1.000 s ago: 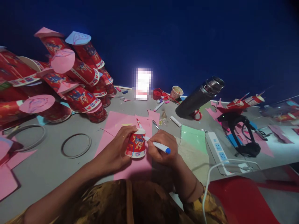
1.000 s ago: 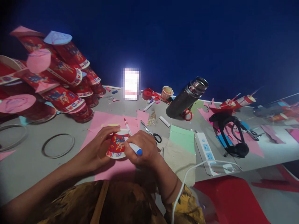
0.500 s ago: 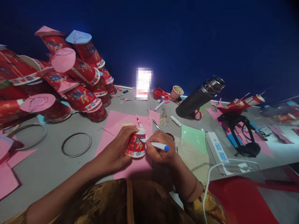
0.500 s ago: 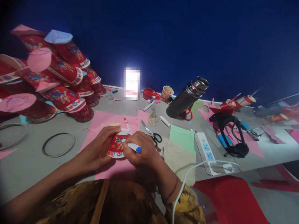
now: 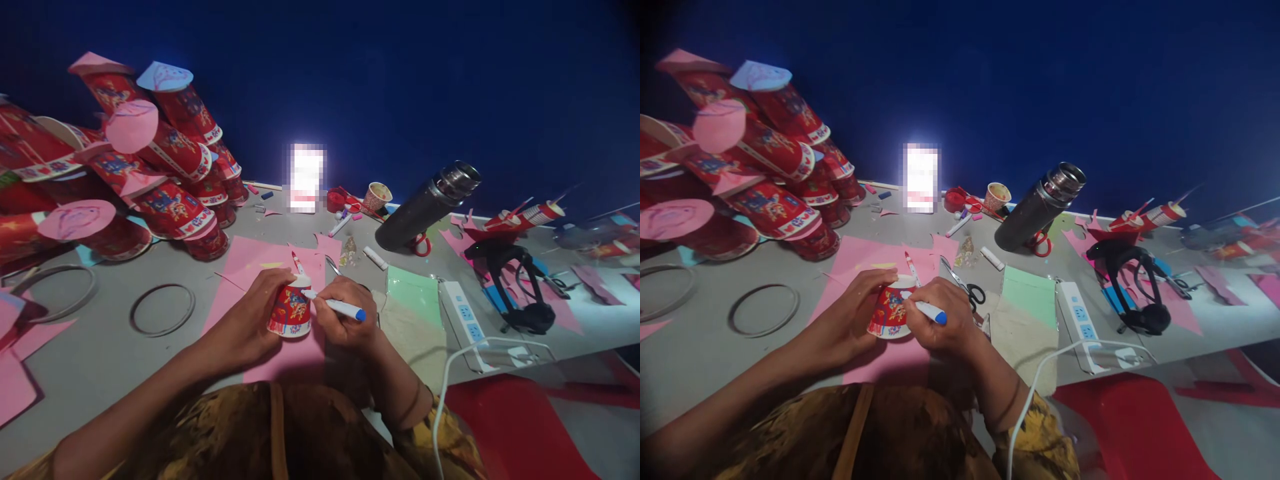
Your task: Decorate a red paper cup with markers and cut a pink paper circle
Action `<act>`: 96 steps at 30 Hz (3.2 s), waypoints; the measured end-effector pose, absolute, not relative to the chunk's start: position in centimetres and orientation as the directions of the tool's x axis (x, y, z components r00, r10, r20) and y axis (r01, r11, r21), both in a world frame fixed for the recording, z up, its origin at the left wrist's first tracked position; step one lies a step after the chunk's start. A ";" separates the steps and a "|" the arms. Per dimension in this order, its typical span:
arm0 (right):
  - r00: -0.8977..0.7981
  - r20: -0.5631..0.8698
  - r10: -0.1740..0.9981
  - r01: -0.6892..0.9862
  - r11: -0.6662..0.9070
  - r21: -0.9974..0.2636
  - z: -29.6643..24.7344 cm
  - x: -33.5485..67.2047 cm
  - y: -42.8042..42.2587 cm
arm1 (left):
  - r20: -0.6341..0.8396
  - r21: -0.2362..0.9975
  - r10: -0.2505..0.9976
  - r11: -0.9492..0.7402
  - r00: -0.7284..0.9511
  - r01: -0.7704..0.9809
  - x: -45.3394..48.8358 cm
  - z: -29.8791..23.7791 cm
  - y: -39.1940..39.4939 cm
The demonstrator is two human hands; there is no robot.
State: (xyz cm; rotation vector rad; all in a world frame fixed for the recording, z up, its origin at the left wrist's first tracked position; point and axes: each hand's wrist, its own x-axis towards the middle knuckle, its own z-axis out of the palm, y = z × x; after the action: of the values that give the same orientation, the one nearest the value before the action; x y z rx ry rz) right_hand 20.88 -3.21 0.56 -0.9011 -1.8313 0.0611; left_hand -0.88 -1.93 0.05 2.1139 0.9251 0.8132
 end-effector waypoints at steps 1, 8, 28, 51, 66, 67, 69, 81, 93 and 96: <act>-0.176 0.776 0.606 0.547 0.715 -0.435 0.6 20.9 -3.2 | 0.261 0.777 0.789 -0.513 0.556 0.364 -0.9 0.0 -1.9; -0.182 0.771 0.610 0.499 0.733 -0.462 0.7 20.9 -3.2 | 0.273 0.768 0.782 -0.528 0.560 0.362 -0.9 -0.1 -2.0; -0.258 0.779 0.572 0.522 0.761 -0.385 0.4 20.9 -3.2 | 0.259 0.773 0.784 -0.519 0.565 0.366 -0.9 -0.2 -2.0; -0.018 0.781 0.624 0.463 0.697 -0.547 1.1 21.8 -3.0 | 0.161 0.864 0.837 -0.376 0.523 0.335 -1.2 -0.4 -1.8; -0.047 0.756 0.653 0.664 0.585 -0.465 -2.5 23.1 -0.2 | 0.084 0.946 0.924 -0.192 0.374 0.261 -0.5 -1.2 -1.6; -0.062 0.770 0.635 0.675 0.595 -0.436 -2.6 23.2 -0.1 | 0.089 0.948 0.928 -0.191 0.362 0.255 -0.5 -1.4 -1.6; -0.087 0.791 0.606 0.703 0.600 -0.382 -2.7 23.3 0.1 | 0.108 0.948 0.935 -0.199 0.338 0.248 -0.3 -1.9 -1.7; -0.201 0.693 0.692 0.763 0.554 -0.332 -4.1 23.8 1.5 | 0.332 0.786 0.884 -0.452 0.328 0.421 0.0 -2.5 -0.8; -0.243 0.736 0.632 0.678 0.653 -0.337 -4.1 23.6 1.2 | 0.397 0.809 0.907 -0.419 0.142 0.412 -0.1 -3.2 1.1; -0.256 0.727 0.637 0.653 0.669 -0.356 -4.4 23.2 1.1 | 0.357 0.860 0.931 -0.359 0.074 0.364 0.1 -3.3 0.9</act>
State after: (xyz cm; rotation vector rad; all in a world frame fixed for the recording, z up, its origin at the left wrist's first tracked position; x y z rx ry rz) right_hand 23.18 1.06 -4.39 -1.0042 -1.9553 -0.0208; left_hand 0.14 0.90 -3.33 1.7835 1.2847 1.2749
